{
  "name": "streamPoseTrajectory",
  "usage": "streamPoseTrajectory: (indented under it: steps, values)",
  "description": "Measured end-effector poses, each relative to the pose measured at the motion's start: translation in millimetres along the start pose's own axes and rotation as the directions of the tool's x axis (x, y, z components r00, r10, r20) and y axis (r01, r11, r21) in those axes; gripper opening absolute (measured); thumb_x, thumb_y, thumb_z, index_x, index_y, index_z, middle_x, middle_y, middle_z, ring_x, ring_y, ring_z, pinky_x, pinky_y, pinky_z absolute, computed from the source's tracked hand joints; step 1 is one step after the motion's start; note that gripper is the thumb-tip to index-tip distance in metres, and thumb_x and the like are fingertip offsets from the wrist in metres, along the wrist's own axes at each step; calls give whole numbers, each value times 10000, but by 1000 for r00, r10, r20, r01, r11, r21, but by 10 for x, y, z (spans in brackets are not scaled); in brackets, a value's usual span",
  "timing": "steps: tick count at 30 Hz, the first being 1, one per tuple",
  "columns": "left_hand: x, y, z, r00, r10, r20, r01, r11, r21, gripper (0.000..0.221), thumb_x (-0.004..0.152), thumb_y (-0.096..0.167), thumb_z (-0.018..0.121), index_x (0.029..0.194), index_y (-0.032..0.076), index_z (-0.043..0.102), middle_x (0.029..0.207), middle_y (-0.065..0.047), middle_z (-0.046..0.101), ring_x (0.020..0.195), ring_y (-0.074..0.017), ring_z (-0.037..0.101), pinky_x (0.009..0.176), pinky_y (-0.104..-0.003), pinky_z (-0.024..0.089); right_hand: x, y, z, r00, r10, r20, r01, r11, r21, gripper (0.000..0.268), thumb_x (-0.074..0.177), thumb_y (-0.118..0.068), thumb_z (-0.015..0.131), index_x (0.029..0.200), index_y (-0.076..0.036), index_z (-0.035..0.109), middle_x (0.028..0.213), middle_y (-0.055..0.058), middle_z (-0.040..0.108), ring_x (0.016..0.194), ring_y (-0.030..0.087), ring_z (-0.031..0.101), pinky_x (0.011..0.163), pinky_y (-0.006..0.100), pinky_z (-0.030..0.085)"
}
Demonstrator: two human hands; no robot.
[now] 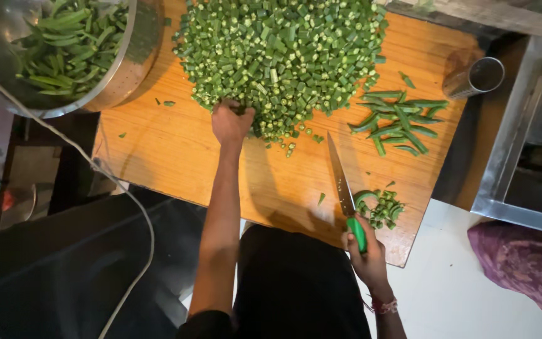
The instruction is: The person chops okra pods into small rounds on a wooden table using a knife.
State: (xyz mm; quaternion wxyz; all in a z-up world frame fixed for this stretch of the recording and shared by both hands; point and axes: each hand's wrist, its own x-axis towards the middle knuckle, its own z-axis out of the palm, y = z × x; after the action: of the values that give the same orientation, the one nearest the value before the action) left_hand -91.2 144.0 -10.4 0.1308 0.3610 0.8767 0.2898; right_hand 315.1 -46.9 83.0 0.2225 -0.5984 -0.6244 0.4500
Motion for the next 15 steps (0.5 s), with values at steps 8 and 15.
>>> streamPoseTrajectory:
  steps: [8,15]
  values:
    - [314,-73,-14,971,116,208,-170,949,266,217,798,357,830,851,149,802,809,-93,774,753,-314,725,735,-472,565,-123,-269,519,977,45,-207,-48,999,-13,507,985,-153,599,1475,-74,495,1166,155,750,832,210,746,729,327,580]
    - [-40,-291,-355,943,267,201,-114,822,-557,61,992,113,687,973,60,710,834,-37,747,677,-101,655,636,-266,537,-309,-483,861,930,-3,-367,10,1000,19,512,1021,-112,593,1510,-53,452,1174,200,718,851,199,692,716,309,541]
